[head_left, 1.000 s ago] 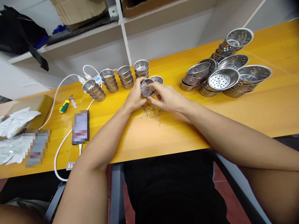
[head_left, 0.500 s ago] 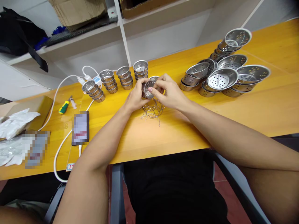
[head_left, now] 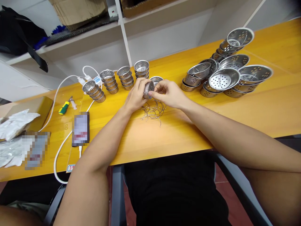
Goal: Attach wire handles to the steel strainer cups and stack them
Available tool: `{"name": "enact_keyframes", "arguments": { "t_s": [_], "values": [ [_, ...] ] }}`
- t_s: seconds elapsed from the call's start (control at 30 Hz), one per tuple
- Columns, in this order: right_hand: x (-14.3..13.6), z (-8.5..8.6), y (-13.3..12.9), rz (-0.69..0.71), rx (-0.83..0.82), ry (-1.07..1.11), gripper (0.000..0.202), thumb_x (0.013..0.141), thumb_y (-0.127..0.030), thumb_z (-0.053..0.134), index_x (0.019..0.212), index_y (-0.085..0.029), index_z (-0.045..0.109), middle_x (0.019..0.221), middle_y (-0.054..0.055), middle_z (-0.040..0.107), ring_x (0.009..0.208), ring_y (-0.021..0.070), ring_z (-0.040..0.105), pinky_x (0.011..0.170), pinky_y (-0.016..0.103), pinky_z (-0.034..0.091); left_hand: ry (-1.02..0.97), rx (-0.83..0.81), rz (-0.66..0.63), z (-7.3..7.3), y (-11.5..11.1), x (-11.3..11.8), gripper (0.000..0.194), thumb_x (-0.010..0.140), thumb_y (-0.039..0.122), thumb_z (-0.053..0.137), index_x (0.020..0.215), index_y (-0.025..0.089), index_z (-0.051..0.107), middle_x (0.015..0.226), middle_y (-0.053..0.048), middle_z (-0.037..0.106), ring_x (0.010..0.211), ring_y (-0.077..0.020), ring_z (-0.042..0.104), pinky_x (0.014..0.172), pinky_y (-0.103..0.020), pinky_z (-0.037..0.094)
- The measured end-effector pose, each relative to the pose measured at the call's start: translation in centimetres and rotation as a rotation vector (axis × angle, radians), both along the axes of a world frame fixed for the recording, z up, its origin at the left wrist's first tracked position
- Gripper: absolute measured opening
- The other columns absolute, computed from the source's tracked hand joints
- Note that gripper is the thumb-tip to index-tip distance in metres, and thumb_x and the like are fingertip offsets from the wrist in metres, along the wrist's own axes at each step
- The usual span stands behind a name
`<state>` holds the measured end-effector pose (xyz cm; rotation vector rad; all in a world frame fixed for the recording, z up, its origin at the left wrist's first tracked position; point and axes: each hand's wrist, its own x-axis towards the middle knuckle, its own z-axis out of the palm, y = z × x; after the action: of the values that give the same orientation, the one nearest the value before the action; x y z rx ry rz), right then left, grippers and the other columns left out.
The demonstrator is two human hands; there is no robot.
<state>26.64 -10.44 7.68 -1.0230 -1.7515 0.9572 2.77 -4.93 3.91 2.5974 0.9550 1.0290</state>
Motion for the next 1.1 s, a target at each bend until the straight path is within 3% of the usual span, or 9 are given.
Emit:
{"name": "enact_keyframes", "arguments": {
  "t_s": [0.13, 0.3, 0.5, 0.73, 0.83, 0.93, 1.0, 1.1],
  "values": [
    [-0.1, 0.0, 0.0, 0.010, 0.003, 0.055, 0.059, 0.086, -0.075, 0.101, 0.084, -0.028, 0.066, 0.079, 0.001, 0.065, 0.074, 0.0209, 0.057, 0.071, 0.041, 0.050, 0.005, 0.017, 0.006, 0.1, 0.2, -0.1, 0.066, 0.109, 0.051, 0.081, 0.166, 0.030, 0.055, 0.167, -0.017, 0.063, 0.164, -0.0411, 0.066, 0.139, -0.063, 0.061],
    [0.0, -0.4, 0.5, 0.015, 0.039, 0.129, 0.068, 0.079, -0.080, 0.107, 0.079, -0.026, 0.068, 0.080, 0.001, 0.065, 0.074, 0.0186, 0.053, 0.069, 0.038, 0.046, 0.009, 0.044, 0.002, 0.0, 0.1, -0.2, 0.065, 0.109, 0.042, 0.077, 0.167, 0.027, 0.051, 0.169, -0.019, 0.062, 0.164, -0.0400, 0.066, 0.138, -0.060, 0.060],
    [0.1, -1.4, 1.4, 0.043, 0.060, 0.216, 0.074, 0.073, -0.088, 0.110, 0.081, -0.025, 0.073, 0.086, 0.003, 0.069, 0.080, 0.0194, 0.057, 0.071, 0.038, 0.051, 0.016, 0.059, 0.026, 0.2, -0.2, -0.2, 0.065, 0.109, 0.038, 0.078, 0.167, 0.027, 0.051, 0.170, -0.018, 0.063, 0.163, -0.0378, 0.068, 0.132, -0.055, 0.066],
    [0.3, -1.8, 1.7, -0.015, 0.125, 0.142, 0.064, 0.083, -0.079, 0.108, 0.086, -0.025, 0.073, 0.101, 0.007, 0.072, 0.090, 0.0220, 0.067, 0.085, 0.042, 0.064, 0.019, 0.051, 0.068, 0.5, -0.4, -0.3, 0.063, 0.110, 0.034, 0.076, 0.168, 0.028, 0.051, 0.173, -0.017, 0.061, 0.166, -0.0376, 0.066, 0.134, -0.053, 0.065],
    [1.0, -1.8, 1.9, -0.101, 0.154, 0.010, 0.060, 0.088, -0.075, 0.106, 0.090, -0.026, 0.072, 0.105, 0.008, 0.068, 0.092, 0.0258, 0.068, 0.095, 0.051, 0.066, 0.020, 0.051, 0.127, 0.5, -0.4, -0.4, 0.065, 0.110, 0.034, 0.077, 0.169, 0.028, 0.051, 0.174, -0.017, 0.059, 0.165, -0.0383, 0.065, 0.132, -0.053, 0.066],
    [2.3, -1.4, 2.0, -0.163, 0.217, -0.138, 0.055, 0.096, -0.075, 0.098, 0.097, -0.026, 0.071, 0.112, 0.012, 0.067, 0.098, 0.0312, 0.069, 0.107, 0.061, 0.065, -0.030, 0.048, 0.153, 0.2, 0.1, -0.9, 0.071, 0.110, 0.044, 0.084, 0.170, 0.030, 0.050, 0.174, -0.016, 0.059, 0.167, -0.0398, 0.063, 0.135, -0.056, 0.064],
    [3.0, -0.8, 1.9, -0.071, 0.262, -0.228, 0.053, 0.100, -0.076, 0.092, 0.099, -0.027, 0.072, 0.117, 0.012, 0.068, 0.100, 0.0318, 0.069, 0.106, 0.060, 0.065, -0.085, 0.038, 0.163, -0.3, 0.7, -1.3, 0.080, 0.106, 0.058, 0.090, 0.169, 0.030, 0.050, 0.174, -0.017, 0.057, 0.170, -0.0419, 0.060, 0.142, -0.060, 0.059],
    [3.6, 0.1, 1.5, 0.242, 0.300, -0.373, 0.047, 0.102, -0.072, 0.088, 0.100, -0.027, 0.076, 0.123, 0.012, 0.072, 0.096, 0.0291, 0.069, 0.096, 0.052, 0.065, -0.188, 0.036, 0.218, -1.2, 1.8, -1.8, 0.098, 0.097, 0.079, 0.095, 0.169, 0.031, 0.049, 0.174, -0.018, 0.054, 0.173, -0.0455, 0.055, 0.150, -0.066, 0.048]
  ]
}}
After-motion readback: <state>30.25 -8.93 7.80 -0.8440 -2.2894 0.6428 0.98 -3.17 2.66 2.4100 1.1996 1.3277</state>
